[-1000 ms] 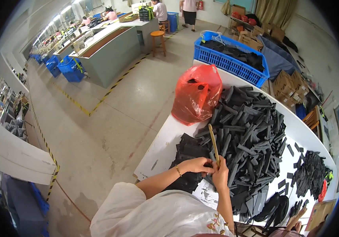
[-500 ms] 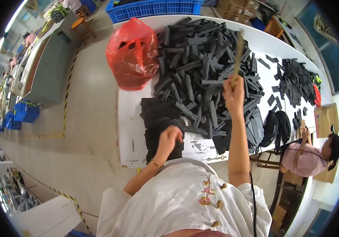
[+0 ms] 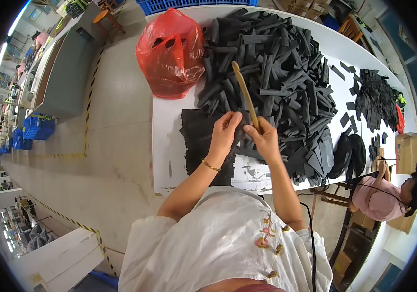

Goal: Sort and inspect small black foam components using a wooden stick at a factory workbench.

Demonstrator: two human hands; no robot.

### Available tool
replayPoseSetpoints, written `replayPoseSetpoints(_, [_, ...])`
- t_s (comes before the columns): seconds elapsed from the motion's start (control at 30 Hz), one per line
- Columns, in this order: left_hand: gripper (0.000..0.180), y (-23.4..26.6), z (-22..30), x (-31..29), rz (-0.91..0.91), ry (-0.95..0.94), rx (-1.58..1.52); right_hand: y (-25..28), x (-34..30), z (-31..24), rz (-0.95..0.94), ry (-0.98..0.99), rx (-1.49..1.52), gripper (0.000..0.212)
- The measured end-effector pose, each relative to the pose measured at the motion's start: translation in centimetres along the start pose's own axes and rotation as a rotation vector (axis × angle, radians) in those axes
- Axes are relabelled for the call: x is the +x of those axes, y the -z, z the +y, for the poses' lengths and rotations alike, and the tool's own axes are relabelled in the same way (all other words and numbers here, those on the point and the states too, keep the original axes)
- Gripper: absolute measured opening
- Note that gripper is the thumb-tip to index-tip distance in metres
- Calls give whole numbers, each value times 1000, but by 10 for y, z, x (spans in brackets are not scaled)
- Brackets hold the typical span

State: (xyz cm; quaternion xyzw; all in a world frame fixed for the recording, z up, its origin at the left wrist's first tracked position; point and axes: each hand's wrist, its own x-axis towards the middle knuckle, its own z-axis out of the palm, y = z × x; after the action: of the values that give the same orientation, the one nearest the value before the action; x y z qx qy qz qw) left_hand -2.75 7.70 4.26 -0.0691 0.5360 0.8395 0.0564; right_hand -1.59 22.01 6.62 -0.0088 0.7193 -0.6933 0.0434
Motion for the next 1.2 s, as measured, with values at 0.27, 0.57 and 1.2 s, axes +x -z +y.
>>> replayPoseSetpoints(0.27, [23,0,-24,-25,-333,306,250,9,32,3,335,69,-91,12])
replayPoseSetpoints(0.57, [17,93,-48,18,61,-219,1060,131,75,20,646,106,-432,28])
replayPoseSetpoints(1.2, [14,132,-18,48,-163,-91,903,76,-24,39,-166,256,-967,16])
